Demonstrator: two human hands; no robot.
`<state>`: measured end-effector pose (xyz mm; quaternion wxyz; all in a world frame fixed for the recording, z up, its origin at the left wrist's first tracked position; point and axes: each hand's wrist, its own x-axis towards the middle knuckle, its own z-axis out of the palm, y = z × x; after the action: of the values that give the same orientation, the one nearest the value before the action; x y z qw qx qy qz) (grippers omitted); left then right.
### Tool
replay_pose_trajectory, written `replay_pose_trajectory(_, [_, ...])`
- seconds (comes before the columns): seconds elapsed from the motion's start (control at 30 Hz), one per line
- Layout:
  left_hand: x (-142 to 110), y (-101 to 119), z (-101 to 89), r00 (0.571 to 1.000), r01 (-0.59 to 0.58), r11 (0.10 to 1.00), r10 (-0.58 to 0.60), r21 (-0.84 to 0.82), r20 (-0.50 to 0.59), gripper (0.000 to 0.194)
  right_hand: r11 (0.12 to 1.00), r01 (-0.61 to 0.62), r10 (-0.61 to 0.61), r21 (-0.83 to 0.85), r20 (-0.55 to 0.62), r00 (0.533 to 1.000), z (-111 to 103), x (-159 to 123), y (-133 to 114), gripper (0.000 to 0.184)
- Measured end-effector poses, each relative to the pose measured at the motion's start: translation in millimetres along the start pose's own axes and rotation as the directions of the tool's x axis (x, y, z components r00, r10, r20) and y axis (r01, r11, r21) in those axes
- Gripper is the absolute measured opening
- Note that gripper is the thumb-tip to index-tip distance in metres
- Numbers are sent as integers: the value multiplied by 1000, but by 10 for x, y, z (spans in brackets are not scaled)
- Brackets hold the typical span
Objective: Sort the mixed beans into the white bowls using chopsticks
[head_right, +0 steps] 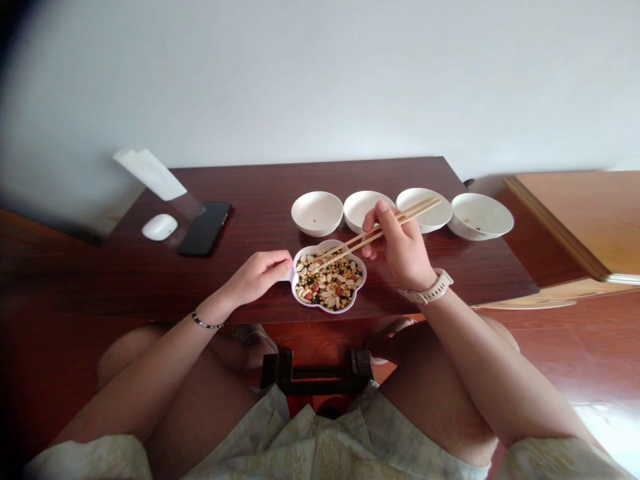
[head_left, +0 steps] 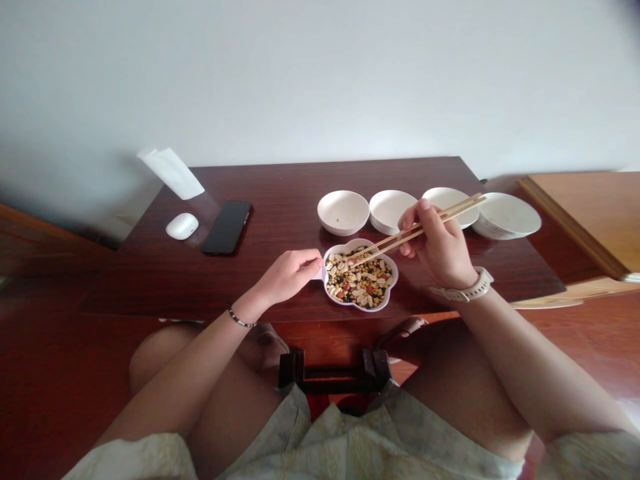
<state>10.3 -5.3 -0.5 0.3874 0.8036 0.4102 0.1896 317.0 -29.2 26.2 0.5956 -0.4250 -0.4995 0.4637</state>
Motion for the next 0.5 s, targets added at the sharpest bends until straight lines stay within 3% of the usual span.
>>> replay_pose_trajectory(0.13, [-2,10,-2,1000,-1,1000,1,-5,-2,41,989,136,-125,57,-171,977,-163,65,-75,50])
replay_pose_trajectory(0.23, [-1,21,-8,1000,5,1000,-5,-12,2,39,964,260,-229,60,-317,920,-408,152,-143,48])
replay_pose_trajectory(0.33, [-1,24,-15,1000,12,1000,-12,-13,8,40,935,352,-286,39,-503,816,-763,252,-216,51])
replay_pose_trajectory(0.5, [-3,30,-22,1000,17,1000,-17,4,0,40,920,380,-309,-95,-771,557,-1464,319,-302,53])
